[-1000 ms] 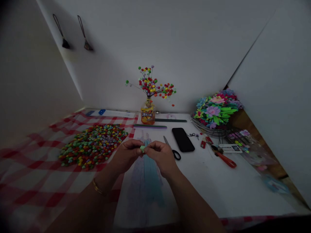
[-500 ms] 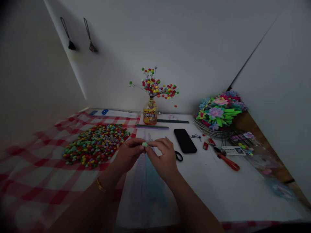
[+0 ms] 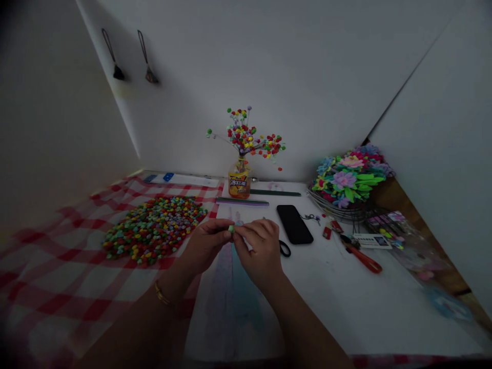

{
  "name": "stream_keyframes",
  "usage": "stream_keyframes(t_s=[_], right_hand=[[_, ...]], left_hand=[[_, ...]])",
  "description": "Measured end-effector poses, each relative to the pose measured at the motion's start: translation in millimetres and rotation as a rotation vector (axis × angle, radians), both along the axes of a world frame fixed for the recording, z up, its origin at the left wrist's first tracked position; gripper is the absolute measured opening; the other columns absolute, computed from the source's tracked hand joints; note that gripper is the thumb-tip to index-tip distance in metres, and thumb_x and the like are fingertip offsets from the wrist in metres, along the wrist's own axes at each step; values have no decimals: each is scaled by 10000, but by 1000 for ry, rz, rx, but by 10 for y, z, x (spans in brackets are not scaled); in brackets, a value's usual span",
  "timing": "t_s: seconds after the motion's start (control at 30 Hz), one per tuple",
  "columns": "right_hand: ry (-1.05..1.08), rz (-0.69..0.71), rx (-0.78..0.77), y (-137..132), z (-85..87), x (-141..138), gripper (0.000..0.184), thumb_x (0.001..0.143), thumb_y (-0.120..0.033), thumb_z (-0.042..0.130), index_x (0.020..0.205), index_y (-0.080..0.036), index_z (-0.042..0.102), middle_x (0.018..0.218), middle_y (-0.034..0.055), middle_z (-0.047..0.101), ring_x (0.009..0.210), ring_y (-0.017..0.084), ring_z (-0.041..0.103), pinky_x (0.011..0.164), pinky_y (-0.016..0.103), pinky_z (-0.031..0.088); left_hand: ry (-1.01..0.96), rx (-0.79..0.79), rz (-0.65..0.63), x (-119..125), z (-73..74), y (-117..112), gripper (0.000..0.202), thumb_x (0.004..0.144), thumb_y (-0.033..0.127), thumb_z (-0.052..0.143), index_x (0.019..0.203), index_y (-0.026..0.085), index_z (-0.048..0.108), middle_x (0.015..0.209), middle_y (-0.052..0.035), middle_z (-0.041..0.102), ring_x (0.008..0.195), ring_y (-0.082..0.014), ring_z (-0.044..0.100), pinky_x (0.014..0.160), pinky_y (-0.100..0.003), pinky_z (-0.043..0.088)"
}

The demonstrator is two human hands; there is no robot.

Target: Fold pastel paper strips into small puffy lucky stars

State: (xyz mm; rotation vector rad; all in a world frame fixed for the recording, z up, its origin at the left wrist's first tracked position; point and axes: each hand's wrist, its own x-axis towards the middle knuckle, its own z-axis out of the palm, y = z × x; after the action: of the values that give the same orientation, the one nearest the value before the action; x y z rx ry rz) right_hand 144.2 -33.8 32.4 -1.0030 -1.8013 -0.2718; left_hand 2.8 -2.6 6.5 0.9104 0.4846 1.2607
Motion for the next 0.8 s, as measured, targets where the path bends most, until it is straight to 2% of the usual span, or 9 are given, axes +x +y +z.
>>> stream_keyframes(t_s=[0.1,0.17,0.33,0.4,0.47,0.6,0.8], right_hand=[[16,32,-38,-7,0,9,120,765,-211,595,834,-246,688,780,21,697,779,186,581,807,391,391],[106,81,-145,-14,-1,12,120,757,-227,609,845,-250,687,800,21,695,801,187,585,823,388,395],[628,330,-683,-12,-2,20,167,700,-301,669,860,-255,673,846,10,685,810,173,606,766,335,445],[792,453,-846,-4,5,23,155,682,-308,682,821,-239,678,800,5,685,768,160,607,752,323,444],[865,545,-953,0,19,23,144,666,-301,693,781,-215,682,747,6,681,730,151,601,746,316,438],[885,619,-1024,-8,47,21,99,671,-280,688,700,-186,673,642,-7,643,658,122,568,715,290,424],[809,612,-1029,-34,61,23,134,700,-279,652,633,-166,627,574,-20,586,591,103,519,634,260,408]], left_hand=[[16,17,23,1,3,5,218,576,121,749,786,157,703,683,-10,677,633,-100,581,666,-252,446],[23,41,31,-6,9,7,202,581,132,748,777,161,706,684,-10,680,627,-99,581,659,-247,444],[6,104,74,-40,32,1,183,570,151,756,745,181,710,650,7,667,618,-94,572,641,-235,437],[10,132,77,-53,42,-5,185,563,157,760,739,181,708,652,8,658,624,-100,571,635,-238,438],[24,162,55,-62,47,-11,175,576,160,752,744,180,705,664,4,649,629,-109,571,626,-247,441],[52,239,7,-65,49,-27,149,600,141,733,743,171,702,686,1,612,648,-112,560,615,-249,442],[83,282,-74,-56,88,-70,148,626,164,716,772,162,695,696,-7,574,638,-135,566,608,-294,454]])
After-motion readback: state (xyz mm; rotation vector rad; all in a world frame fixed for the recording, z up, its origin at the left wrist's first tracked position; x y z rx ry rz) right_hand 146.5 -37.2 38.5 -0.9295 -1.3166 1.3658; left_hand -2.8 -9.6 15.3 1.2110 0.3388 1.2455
